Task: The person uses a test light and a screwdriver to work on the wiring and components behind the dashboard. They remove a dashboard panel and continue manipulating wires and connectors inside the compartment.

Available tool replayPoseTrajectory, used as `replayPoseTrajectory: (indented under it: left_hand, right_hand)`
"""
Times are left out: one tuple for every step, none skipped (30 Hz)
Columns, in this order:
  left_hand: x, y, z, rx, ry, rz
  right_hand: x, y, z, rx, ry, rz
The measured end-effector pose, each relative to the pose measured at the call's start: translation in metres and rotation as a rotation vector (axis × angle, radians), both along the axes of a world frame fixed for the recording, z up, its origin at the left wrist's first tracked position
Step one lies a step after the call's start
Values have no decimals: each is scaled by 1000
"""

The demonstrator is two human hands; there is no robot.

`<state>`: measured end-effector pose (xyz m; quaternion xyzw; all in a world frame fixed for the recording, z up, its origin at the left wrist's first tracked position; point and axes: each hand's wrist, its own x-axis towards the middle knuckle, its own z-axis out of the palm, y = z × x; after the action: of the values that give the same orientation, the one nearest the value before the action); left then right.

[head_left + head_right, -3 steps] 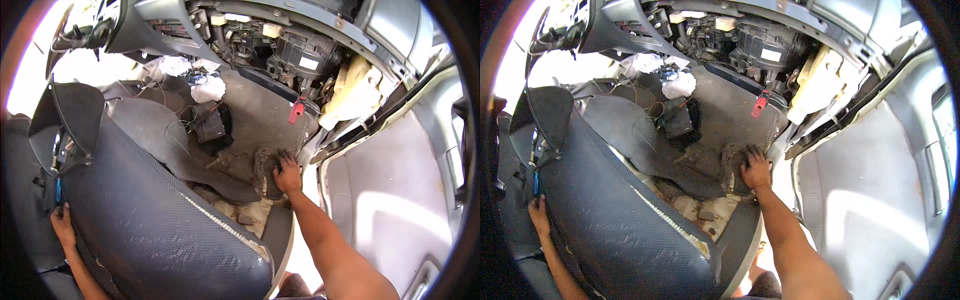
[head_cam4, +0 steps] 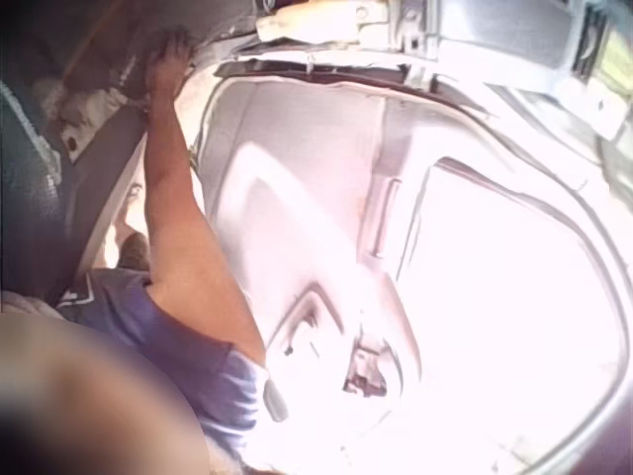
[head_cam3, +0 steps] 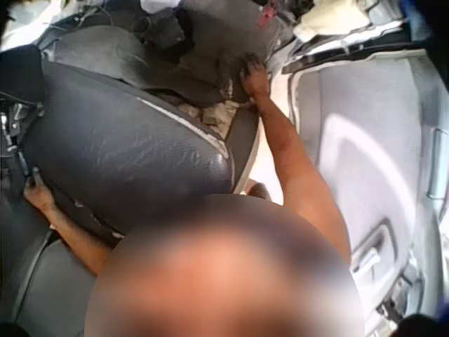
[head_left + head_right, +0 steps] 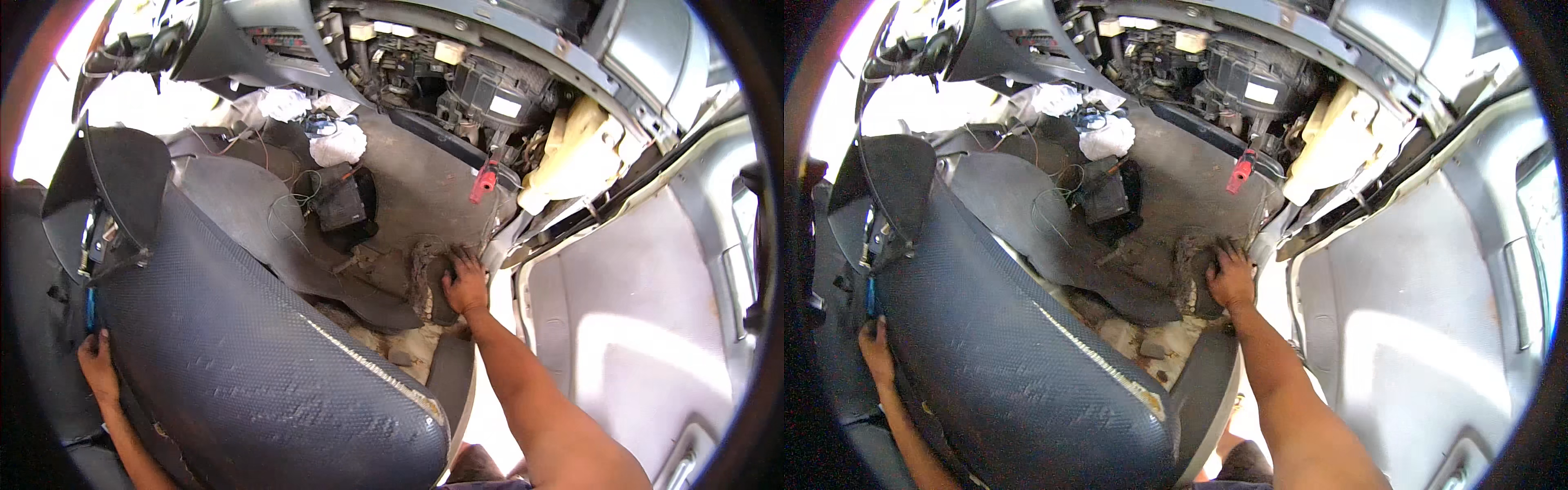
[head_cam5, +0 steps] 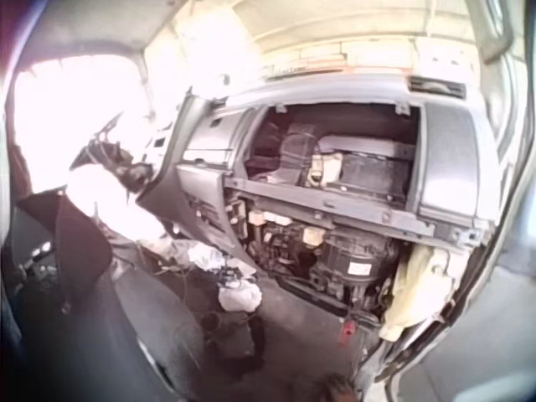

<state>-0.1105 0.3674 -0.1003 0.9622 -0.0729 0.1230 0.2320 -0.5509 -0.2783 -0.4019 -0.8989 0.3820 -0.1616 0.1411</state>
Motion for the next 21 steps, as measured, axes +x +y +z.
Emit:
replayPoseTrajectory:
  left_hand:
    - [1,1,-2,-14,13,23]
    - [1,1,-3,20,6,6]
    - [3,-1,-4,51,-7,8]
    - [3,-1,-5,85,-54,3]
    - [2,-1,-7,65,-10,21]
    - [0,-2,-9,42,-4,30]
    - [-1,-3,-12,21,-52,39]
    - [0,-4,-13,-54,3,45]
    - [0,-5,-15,-66,42,52]
    - [0,-6,-16,-58,49,79]
    - [0,-6,-16,-47,33,107]
    - [1,-5,-16,-26,57,107]
    - [2,-3,-16,0,64,108]
    - [2,-2,-17,54,67,137]
    - [3,0,-17,19,89,106]
    - [3,3,-19,11,104,105]
    - [2,5,-20,26,86,125]
    - [1,6,-23,45,97,150]
    - [0,7,-25,82,69,195]
    - [0,7,-26,141,3,244]
    - [-1,6,-27,117,33,233]
  right_hand:
    - [2,-2,-4,15,30,-1]
    - [3,-3,-9,57,110,-19]
    - [6,-6,-12,21,68,-1]
    - [7,-8,-15,16,76,2]
    - [8,-10,-16,-2,97,-12]
    - [7,-10,-16,7,101,-26]
    - [7,-12,-14,-14,51,13]
    - [7,-12,-13,-25,40,27]
    - [8,-12,-11,-13,71,22]
    - [9,-11,-9,-22,44,40]
    - [10,-11,-7,-13,26,35]
    - [11,-9,-6,1,35,20]
    - [11,-9,-6,7,54,7]
    - [11,-9,-6,9,75,-4]
    - [11,-8,-8,2,106,-11]
    - [10,-9,-9,16,169,-28]
    - [8,-9,-10,-7,118,9]
    - [8,-10,-11,-6,97,32]
    - [6,-10,-11,-34,61,56]
    - [6,-9,-11,-3,88,43]
    - [6,-9,-10,-4,93,30]
